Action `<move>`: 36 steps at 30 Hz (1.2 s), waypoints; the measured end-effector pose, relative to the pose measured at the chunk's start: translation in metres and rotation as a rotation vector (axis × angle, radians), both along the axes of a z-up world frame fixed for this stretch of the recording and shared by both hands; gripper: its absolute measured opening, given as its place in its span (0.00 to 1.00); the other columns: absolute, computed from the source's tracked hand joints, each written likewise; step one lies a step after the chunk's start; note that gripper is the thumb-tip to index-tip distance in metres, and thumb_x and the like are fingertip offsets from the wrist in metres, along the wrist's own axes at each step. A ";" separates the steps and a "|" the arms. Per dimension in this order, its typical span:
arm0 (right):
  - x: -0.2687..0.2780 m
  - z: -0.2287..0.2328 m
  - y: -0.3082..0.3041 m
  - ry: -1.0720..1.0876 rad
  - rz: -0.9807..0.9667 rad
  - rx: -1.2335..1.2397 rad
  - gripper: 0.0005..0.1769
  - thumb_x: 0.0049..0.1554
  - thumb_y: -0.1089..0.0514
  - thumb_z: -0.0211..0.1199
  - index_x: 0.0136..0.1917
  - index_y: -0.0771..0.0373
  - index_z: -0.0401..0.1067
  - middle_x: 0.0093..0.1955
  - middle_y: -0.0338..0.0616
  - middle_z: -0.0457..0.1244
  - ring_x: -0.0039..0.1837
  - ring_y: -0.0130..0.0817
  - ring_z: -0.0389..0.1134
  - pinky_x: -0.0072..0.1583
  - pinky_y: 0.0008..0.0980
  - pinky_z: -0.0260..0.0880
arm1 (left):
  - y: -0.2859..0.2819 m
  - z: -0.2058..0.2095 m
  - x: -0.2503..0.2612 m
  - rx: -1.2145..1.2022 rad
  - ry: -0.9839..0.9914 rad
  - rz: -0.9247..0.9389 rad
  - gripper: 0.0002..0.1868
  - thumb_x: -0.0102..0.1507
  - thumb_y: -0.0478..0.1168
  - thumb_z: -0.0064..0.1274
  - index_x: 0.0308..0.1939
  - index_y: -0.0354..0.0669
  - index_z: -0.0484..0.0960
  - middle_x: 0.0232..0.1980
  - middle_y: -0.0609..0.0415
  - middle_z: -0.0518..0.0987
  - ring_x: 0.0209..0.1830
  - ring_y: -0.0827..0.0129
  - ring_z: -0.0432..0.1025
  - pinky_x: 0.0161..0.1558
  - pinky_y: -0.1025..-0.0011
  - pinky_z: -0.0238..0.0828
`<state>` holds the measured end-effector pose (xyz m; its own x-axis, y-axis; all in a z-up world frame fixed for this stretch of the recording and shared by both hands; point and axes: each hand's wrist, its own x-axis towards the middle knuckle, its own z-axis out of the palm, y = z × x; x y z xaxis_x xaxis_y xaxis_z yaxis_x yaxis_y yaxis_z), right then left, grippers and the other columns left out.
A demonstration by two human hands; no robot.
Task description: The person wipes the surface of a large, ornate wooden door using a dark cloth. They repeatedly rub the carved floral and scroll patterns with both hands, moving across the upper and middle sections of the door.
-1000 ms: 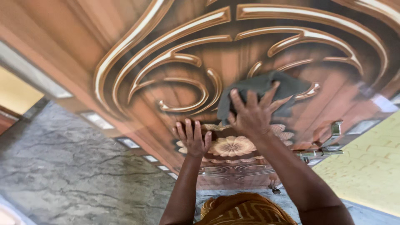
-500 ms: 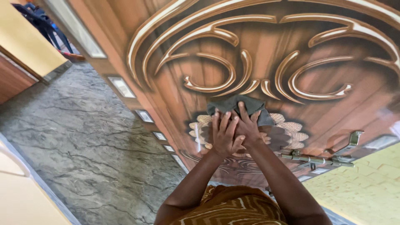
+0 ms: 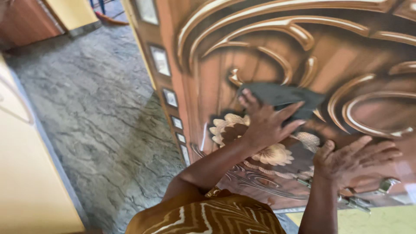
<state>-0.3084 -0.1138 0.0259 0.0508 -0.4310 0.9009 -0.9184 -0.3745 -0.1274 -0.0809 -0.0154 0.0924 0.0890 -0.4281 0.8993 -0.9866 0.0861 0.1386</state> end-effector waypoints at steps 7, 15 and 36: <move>-0.005 -0.005 -0.005 0.014 0.053 -0.051 0.43 0.71 0.27 0.27 0.89 0.49 0.31 0.89 0.61 0.29 0.88 0.67 0.27 0.81 0.74 0.31 | -0.013 0.123 -0.008 -0.332 -0.148 0.023 0.39 0.70 0.76 0.35 0.81 0.79 0.43 0.69 0.36 0.66 0.75 0.24 0.50 0.61 0.27 0.48; -0.005 -0.017 -0.007 -0.031 0.152 0.034 0.43 0.75 0.30 0.33 0.89 0.60 0.35 0.88 0.66 0.29 0.87 0.68 0.29 0.80 0.72 0.32 | 0.048 0.229 0.060 0.103 0.023 0.584 0.40 0.59 0.86 0.40 0.71 0.87 0.65 0.81 0.50 0.57 0.82 0.42 0.40 0.74 0.28 0.39; -0.003 -0.044 -0.032 -0.057 -0.040 -0.005 0.44 0.71 0.26 0.29 0.88 0.52 0.34 0.89 0.61 0.30 0.87 0.64 0.29 0.82 0.72 0.30 | 0.063 0.054 0.235 -0.370 0.841 0.495 0.42 0.74 0.72 0.28 0.87 0.64 0.42 0.86 0.29 0.46 0.87 0.27 0.32 0.82 0.26 0.17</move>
<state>-0.3112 -0.1454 -0.0182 -0.0180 -0.4269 0.9041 -0.9241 -0.3382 -0.1781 0.1538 0.0475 0.1466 0.8376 0.1166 0.5336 -0.5206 -0.1251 0.8446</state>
